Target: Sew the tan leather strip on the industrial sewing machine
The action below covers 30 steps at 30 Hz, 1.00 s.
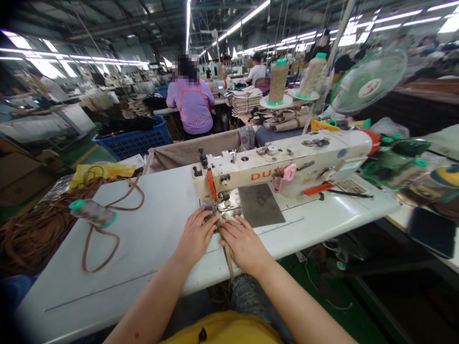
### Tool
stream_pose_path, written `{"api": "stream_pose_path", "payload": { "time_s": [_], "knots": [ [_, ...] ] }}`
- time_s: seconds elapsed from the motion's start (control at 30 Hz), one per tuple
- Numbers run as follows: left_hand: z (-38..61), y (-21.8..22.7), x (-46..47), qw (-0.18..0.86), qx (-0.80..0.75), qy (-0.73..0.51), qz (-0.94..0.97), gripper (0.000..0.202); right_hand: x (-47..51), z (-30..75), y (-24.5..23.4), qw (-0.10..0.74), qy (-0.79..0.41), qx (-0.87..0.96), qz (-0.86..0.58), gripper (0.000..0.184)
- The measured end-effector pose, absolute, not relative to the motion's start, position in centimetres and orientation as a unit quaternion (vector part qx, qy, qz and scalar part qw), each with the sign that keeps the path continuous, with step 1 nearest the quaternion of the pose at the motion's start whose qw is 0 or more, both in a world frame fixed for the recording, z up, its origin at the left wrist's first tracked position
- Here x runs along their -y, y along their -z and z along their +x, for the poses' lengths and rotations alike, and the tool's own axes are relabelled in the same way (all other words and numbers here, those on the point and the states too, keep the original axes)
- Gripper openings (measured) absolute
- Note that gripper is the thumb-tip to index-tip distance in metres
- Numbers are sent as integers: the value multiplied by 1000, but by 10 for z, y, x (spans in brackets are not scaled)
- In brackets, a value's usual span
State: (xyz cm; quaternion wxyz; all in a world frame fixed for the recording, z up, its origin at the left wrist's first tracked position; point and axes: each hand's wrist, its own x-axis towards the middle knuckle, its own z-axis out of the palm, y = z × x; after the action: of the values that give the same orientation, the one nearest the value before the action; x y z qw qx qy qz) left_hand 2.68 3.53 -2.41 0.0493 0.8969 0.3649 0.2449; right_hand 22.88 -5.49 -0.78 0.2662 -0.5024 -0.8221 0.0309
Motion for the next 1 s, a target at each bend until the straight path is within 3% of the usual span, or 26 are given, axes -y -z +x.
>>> {"api": "stream_pose_path", "payload": {
  "time_s": [0.53,1.0],
  "knots": [
    [12,25,-3,-4,-362,-183,914,41,55,229,11,279,6,820,-501,30],
    [-85,24,42,-103,-431,-86,893,82,49,231,15,272,35,829,-487,32]
  ]
}}
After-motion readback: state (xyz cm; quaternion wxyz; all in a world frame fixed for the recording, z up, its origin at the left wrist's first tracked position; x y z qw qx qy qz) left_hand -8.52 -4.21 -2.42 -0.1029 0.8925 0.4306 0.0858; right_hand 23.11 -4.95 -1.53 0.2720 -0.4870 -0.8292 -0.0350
